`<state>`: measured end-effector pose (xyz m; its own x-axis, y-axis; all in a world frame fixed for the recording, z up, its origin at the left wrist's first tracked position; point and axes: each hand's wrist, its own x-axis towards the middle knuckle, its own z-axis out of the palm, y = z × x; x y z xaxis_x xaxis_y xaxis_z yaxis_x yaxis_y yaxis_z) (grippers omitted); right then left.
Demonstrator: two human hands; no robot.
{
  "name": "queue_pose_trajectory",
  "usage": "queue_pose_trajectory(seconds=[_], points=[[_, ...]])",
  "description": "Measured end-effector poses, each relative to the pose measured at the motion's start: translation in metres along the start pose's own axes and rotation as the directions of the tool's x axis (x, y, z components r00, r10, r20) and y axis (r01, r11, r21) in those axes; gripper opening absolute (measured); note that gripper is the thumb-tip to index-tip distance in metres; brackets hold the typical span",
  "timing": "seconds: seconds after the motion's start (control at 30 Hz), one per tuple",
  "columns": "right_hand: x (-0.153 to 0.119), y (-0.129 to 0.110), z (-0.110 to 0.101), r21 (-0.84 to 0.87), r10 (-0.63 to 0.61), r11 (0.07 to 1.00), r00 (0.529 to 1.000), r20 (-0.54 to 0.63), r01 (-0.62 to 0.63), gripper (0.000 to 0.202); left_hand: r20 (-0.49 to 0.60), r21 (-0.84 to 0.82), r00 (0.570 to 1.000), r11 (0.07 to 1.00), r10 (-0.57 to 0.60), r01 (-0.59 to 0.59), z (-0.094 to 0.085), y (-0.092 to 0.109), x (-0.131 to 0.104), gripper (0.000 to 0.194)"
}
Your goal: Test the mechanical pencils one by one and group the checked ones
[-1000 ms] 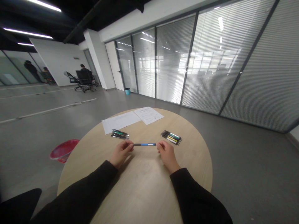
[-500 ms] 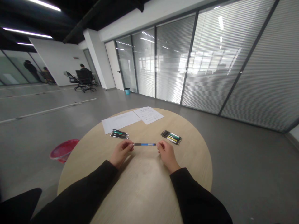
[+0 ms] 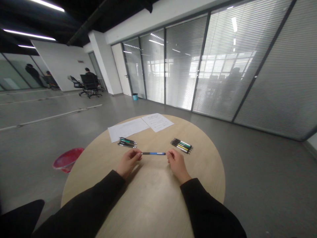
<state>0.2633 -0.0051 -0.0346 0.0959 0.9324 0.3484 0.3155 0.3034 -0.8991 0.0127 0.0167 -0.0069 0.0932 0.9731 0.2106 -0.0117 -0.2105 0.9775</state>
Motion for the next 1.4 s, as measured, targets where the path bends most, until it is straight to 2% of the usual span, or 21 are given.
queue_pose_trajectory(seconds=[0.3,0.63,1.0,1.4], points=[[0.0004,-0.0021,-0.0004,-0.041,-0.01,0.999,1.0,-0.005,0.01,0.034,-0.001,0.003,1.0,1.0,-0.002,0.002,-0.0005,0.0006,0.0,0.023],[-0.0001,-0.0014,0.0004,-0.011,0.014,1.0,1.0,0.008,-0.014,0.032,0.002,-0.006,1.0,1.0,-0.001,0.001,0.0015,0.0057,-0.0014,0.024],[-0.0003,-0.0043,-0.0012,-0.055,-0.018,0.998,1.0,0.014,0.019,0.034,0.0,-0.019,1.0,1.0,-0.007,0.007,0.0003,0.0012,-0.0006,0.024],[-0.0005,-0.0008,-0.0006,-0.125,-0.065,0.99,0.998,0.0,0.065,0.034,0.004,-0.01,1.0,1.0,-0.009,0.009,0.0021,0.0068,-0.0022,0.024]])
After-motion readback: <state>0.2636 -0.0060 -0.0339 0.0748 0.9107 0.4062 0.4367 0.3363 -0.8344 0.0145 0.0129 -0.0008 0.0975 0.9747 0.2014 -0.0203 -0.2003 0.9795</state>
